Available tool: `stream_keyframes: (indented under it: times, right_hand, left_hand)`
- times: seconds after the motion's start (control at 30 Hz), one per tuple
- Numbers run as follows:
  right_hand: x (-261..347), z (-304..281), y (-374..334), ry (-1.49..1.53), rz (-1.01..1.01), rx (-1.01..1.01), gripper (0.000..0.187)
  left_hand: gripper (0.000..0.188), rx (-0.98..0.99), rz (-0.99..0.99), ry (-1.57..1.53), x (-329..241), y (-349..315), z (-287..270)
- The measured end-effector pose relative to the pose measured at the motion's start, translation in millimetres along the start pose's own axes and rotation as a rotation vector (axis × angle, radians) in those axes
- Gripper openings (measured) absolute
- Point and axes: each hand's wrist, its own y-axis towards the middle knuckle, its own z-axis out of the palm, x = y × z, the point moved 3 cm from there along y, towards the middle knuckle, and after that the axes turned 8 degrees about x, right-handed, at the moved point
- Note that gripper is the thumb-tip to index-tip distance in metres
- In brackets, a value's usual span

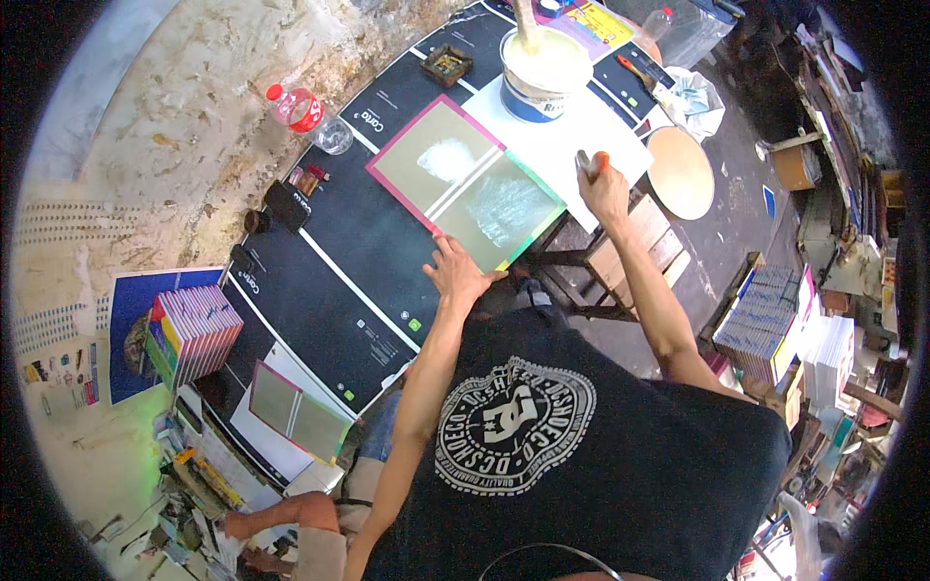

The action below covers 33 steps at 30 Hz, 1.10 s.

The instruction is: The person applies glue to book covers on a workbench by dipping a brush into a container of adhesive and spreading it over the cardboard covers by hand.

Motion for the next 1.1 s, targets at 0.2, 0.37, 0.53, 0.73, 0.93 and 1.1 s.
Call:
stream_keyframes:
  times: [0.2, 0.37, 0.53, 0.73, 0.93, 1.1]
  right_hand:
    - [57.7, 40.5, 22.1, 0.005, 0.06, 0.586, 0.034]
    - [81.0, 58.3, 39.5, 0.466, -0.635, 0.564, 0.025]
    - [106.7, 75.7, 107.0, -0.012, -0.71, 0.264, 0.026]
    - [181.3, 125.2, 161.0, -0.096, -0.918, 0.744, 0.036]
    - [224.1, 132.5, 218.8, 0.047, -0.98, 0.454, 0.031]
    - [220.2, 152.9, 269.7, -0.149, -0.96, 0.45, 0.039]
  left_hand:
    - [0.132, 0.064, -0.069, 0.042, -10.2, 5.6, -9.3]
    - [0.129, 0.093, -0.146, 0.029, -17.5, 4.0, -11.4]
    - [0.127, 0.073, -0.193, 0.047, -19.3, 9.8, -11.6]
    - [0.127, 0.134, -0.282, 0.096, -27.0, 21.9, -4.5]
    - [0.113, 0.048, -0.381, 0.092, -14.9, 38.2, 26.6]
    - [0.093, 0.014, -0.356, 0.092, -25.7, 49.4, 25.6]
